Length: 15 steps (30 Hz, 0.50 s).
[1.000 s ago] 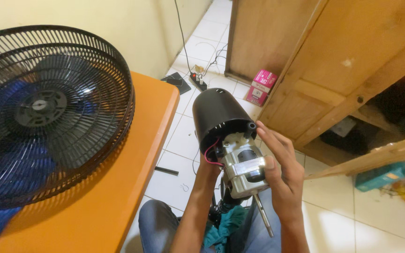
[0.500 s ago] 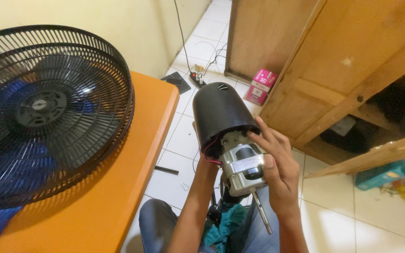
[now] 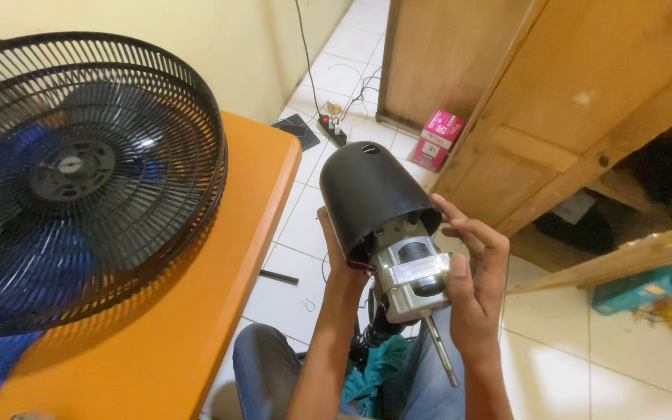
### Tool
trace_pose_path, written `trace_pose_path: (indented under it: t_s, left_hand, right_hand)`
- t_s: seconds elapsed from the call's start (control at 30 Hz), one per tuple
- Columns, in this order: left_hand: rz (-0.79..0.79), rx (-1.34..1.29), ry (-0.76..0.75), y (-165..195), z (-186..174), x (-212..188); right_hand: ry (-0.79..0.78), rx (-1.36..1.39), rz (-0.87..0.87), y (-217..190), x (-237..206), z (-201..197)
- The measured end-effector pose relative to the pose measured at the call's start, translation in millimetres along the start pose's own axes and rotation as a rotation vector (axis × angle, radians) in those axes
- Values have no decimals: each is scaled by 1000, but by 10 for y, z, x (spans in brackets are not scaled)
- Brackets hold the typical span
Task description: The person services a standing fan motor. They handle the disassembled motor, fit a black component onto the motor housing, then align and press the black outer housing cover over the motor assembly, and finally handle the fan's rear guard plate on the table.
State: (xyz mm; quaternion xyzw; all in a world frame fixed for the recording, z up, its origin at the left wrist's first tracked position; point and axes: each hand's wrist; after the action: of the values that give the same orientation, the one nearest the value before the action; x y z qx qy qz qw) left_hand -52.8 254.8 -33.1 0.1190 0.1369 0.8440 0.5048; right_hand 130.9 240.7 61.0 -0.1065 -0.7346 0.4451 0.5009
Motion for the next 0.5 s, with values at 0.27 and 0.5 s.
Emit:
trace_pose_path:
  t_s: [0.27,0.5]
  left_hand:
    - [245,255,-98,-29,296,-57]
    - [332,435,-64,-150,1,-111]
  right_hand:
    - [31,-23,10,-33,1,53]
    - [11,50,95,52,-86,68]
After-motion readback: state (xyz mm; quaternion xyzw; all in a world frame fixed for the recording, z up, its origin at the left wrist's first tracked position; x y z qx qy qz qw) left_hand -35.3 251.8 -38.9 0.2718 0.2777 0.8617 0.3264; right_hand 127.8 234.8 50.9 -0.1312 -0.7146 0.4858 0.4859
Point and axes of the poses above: each hand's wrist, its own x-axis towards the middle knuckle, its own z-axis out of the palm, y = z × x, and after that the axes turned 7 degrees about -y, right-handed
